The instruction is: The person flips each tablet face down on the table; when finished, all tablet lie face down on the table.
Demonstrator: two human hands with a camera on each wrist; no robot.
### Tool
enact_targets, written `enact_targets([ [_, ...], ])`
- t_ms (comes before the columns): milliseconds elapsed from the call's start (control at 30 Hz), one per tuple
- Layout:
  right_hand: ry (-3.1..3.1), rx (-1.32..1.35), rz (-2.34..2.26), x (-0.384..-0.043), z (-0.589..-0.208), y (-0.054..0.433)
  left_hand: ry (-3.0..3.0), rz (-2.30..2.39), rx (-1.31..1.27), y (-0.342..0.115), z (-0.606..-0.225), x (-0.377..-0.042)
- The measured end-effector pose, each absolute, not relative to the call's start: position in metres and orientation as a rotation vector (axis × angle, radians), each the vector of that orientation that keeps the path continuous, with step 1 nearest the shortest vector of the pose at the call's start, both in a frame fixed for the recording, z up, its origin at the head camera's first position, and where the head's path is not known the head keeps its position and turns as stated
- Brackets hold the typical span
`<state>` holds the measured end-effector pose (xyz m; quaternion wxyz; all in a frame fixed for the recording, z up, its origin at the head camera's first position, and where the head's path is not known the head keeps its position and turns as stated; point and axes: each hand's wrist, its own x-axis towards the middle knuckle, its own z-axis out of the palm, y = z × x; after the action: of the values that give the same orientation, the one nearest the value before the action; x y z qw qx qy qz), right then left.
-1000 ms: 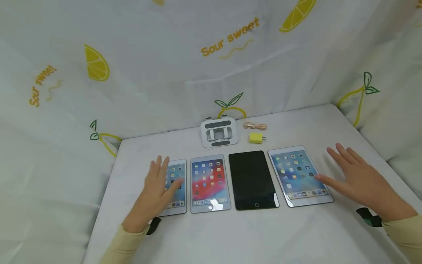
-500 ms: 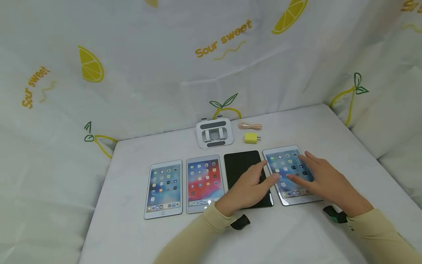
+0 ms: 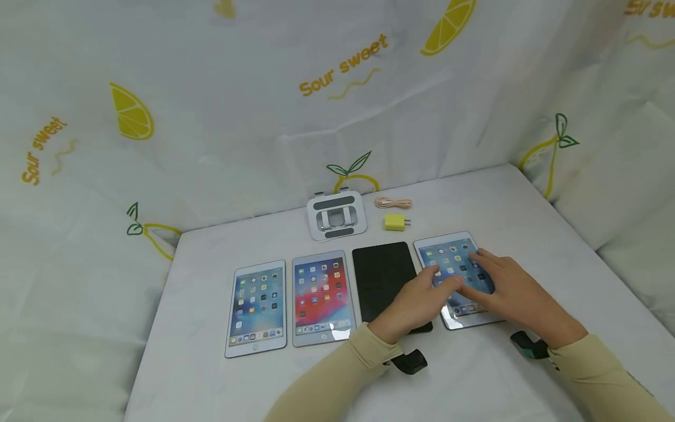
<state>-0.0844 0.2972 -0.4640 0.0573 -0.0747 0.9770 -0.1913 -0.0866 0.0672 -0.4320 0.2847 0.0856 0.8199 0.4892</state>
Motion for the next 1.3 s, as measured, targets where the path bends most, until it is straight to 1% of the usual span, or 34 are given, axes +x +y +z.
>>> enact_targets([
  [600,2.930,-0.190,-0.554,-0.088,-0.459,0.294,2.164,1.434,0.156,0.066,-0.436,-0.089],
  [900,2.923,-0.163,-0.535,-0.089,-0.456,0.291,2.079,1.671,0.082,0.067,-0.440,-0.089],
  [1133,2.898,-0.130,-0.549,-0.089,-0.454,0.289,2.094,1.697,0.085,0.066,-0.434,-0.087],
  [1300,2.863,-0.136,-0.621,-0.089,-0.451,0.283,2.125,1.729,0.035,0.066,-0.427,-0.085],
])
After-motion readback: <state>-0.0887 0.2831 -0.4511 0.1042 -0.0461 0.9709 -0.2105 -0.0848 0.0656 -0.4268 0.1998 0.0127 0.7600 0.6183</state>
